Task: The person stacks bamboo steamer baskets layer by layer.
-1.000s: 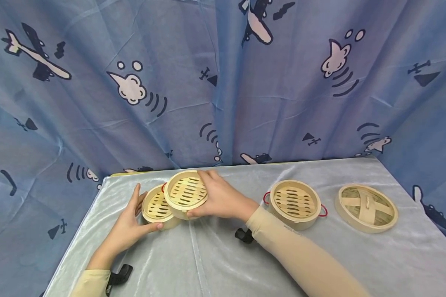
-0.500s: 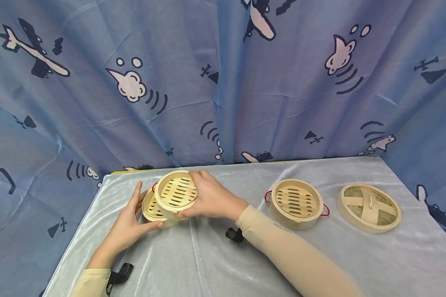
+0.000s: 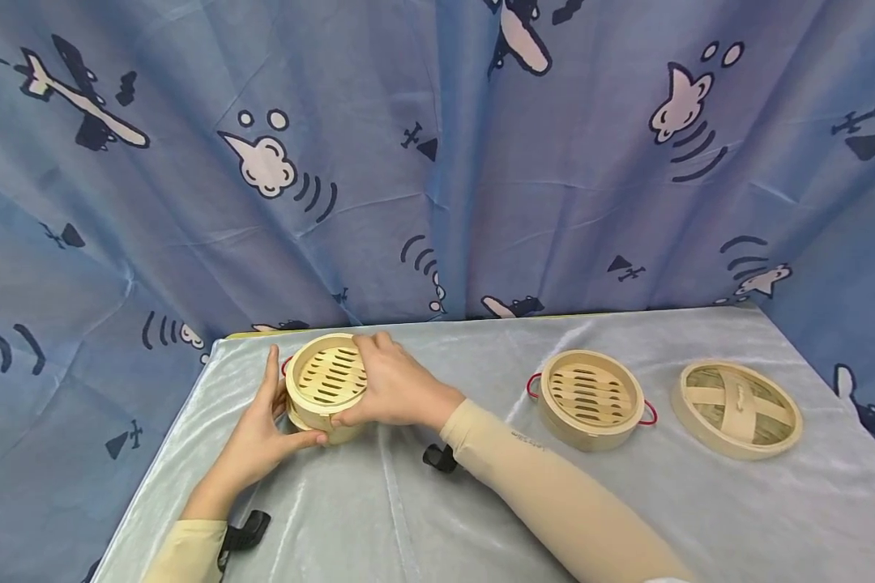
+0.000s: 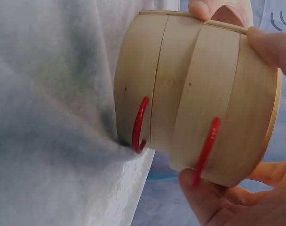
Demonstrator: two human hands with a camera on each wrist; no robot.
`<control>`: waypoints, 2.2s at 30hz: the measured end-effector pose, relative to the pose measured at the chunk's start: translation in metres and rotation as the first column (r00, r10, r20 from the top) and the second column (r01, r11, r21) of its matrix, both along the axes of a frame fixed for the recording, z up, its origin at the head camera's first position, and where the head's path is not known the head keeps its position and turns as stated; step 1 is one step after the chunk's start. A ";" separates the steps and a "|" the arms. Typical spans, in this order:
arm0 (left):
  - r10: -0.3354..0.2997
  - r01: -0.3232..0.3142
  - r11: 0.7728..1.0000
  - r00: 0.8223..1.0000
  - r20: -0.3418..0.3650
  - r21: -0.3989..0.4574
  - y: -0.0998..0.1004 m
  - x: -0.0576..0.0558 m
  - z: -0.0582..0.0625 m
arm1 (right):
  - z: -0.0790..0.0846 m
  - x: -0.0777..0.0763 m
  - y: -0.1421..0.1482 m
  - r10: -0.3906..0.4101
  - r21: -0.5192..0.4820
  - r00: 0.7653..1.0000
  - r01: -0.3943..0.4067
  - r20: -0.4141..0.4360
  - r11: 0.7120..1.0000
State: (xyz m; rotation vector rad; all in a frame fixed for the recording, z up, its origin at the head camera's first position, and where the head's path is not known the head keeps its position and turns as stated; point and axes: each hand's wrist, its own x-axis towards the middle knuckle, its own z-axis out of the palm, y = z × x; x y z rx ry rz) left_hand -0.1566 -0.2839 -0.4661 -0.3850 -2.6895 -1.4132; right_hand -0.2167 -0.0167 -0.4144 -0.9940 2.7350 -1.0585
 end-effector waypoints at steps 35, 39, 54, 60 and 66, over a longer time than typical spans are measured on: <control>0.036 -0.038 0.997 0.999 0.036 0.062 0.000 -0.002 -0.003 | 0.013 -0.008 -0.026 -0.001 0.146 0.998 0.009 -0.055 0.989; 0.038 -0.040 0.998 0.999 0.038 0.054 0.001 -0.002 -0.002 | 0.013 -0.008 -0.026 0.002 0.160 0.998 0.008 -0.061 0.987; 0.040 -0.041 0.998 0.999 0.024 0.040 0.000 -0.002 -0.002 | 0.014 -0.004 -0.026 -0.013 0.174 0.999 0.020 -0.039 0.985; 0.039 -0.040 0.999 0.999 0.027 0.030 -0.001 0.000 -0.002 | 0.011 -0.001 -0.025 -0.014 0.157 0.999 0.019 -0.029 0.987; 0.038 -0.038 0.999 0.999 0.025 0.035 0.000 0.000 -0.002 | 0.009 -0.002 -0.020 0.019 0.119 1.000 -0.021 0.021 0.993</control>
